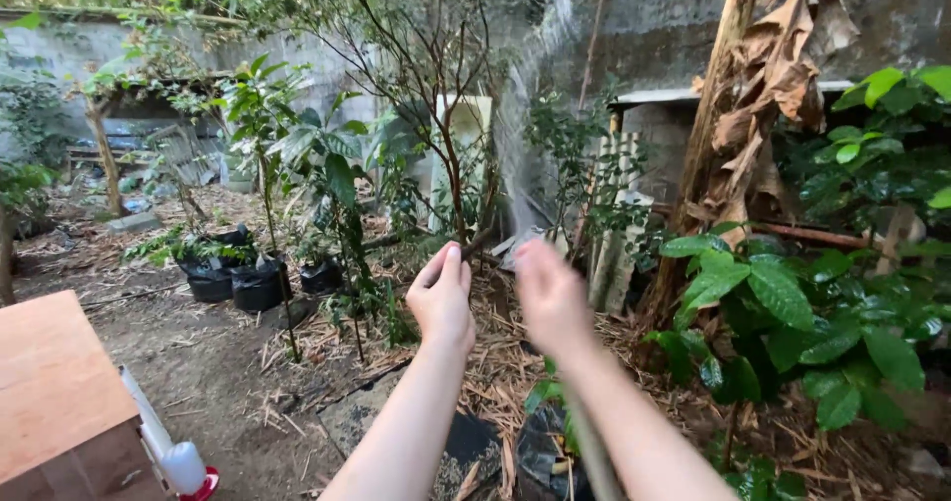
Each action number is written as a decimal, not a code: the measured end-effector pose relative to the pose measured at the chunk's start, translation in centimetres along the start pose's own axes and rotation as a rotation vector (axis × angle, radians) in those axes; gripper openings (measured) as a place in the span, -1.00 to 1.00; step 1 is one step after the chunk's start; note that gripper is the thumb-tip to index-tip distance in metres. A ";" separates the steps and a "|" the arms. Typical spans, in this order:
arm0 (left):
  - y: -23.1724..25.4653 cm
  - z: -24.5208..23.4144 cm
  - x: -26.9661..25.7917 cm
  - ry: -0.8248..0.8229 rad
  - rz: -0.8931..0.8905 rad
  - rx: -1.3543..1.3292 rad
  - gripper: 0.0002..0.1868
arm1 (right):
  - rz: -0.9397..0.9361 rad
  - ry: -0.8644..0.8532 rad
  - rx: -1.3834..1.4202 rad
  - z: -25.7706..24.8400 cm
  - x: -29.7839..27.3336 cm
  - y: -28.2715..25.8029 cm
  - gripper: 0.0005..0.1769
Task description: The person holds a water hose and sprays water across the soil, foliage, and potted plants throughout the outdoor garden area.
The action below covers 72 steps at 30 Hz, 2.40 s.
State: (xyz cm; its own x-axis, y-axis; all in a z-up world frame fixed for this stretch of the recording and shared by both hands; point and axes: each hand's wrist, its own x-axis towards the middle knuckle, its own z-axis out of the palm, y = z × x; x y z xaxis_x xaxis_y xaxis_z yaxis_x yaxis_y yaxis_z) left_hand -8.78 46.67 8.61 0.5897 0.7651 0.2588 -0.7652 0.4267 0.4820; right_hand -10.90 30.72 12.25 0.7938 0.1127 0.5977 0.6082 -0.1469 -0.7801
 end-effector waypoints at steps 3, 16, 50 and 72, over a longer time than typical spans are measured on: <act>0.1 -0.5 -0.4 -0.005 -0.020 -0.006 -0.74 | -0.172 -0.221 0.069 0.5 -0.1 3.7 -0.70; -7.1 -10.6 0.5 0.271 -0.199 0.011 -0.76 | -0.104 -0.207 0.060 3.9 -5.7 12.0 -0.70; -7.7 -24.1 -4.3 0.443 -0.058 0.132 -0.72 | 0.004 0.005 -0.020 -2.0 -8.6 25.8 -0.80; -7.8 -25.1 -8.7 0.448 -0.096 0.196 -0.75 | 0.285 -0.021 -0.168 -2.6 -11.8 22.9 -0.72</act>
State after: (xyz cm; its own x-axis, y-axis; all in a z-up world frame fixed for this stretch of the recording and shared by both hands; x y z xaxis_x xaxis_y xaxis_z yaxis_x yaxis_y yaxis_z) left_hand -14.43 48.83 -18.36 0.4533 0.8770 -0.1592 -0.6246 0.4400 0.6452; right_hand -6.30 23.52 -12.17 0.9329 0.0641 0.3545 0.3547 -0.3350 -0.8729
